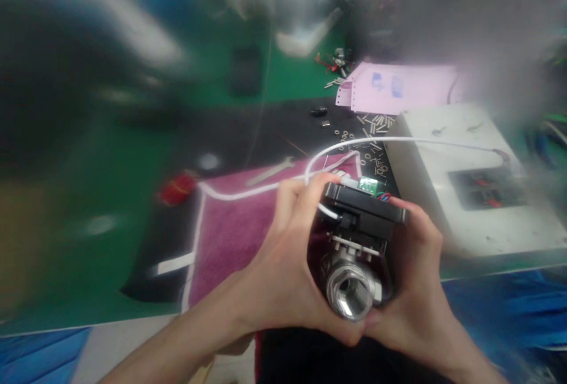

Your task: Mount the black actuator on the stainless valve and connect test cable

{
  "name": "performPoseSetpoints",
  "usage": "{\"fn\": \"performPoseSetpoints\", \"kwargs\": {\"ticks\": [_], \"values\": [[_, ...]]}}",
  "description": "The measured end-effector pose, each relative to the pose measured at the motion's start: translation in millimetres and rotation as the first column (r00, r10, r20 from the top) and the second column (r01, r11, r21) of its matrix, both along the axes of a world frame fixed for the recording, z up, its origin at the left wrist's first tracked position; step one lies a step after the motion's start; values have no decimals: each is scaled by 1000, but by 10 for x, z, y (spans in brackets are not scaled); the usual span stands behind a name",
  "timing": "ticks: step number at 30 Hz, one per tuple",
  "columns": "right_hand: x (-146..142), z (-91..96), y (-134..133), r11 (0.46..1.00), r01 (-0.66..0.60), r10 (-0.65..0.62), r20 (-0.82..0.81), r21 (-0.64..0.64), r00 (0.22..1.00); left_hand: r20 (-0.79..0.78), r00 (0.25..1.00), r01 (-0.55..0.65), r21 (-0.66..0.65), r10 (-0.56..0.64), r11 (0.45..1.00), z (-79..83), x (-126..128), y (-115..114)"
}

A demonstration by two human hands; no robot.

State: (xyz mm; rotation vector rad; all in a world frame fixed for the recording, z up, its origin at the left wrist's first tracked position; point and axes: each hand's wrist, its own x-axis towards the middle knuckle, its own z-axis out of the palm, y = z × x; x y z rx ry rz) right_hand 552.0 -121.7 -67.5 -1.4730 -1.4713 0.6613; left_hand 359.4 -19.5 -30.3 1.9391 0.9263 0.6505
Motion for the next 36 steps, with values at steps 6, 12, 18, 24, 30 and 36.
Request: {"fn": "performPoseSetpoints", "kwargs": {"ticks": [6, 12, 18, 24, 30, 36], "values": [[-6, 28, 144, 999, -35, 41, -292, 26, 955, 41, 999, -13, -14, 13, 1000, 105, 80, -29], [1, 51, 178, 1000, -8, 16, -339, 24, 941, 177, 980, -77, -65, 87, 995, 128, 99, -159], [41, -13, 149, 997, -33, 57, -358, 72, 932, 264, 960, -69, -83, 88, 994, 54, 75, -258], [23, 53, 226, 998, -54, 64, -465, 35, 883, 285, 958, -25, -60, 42, 998, -62, 87, -176], [47, 101, 287, 997, -74, 76, -465, 21, 882, 287, 958, 4, -38, 7, 999, -75, 118, -134], [164, 80, 271, 994, -109, 93, -395, -20, 914, 285, 958, -12, -34, 22, 999, -81, 173, -125]]}}
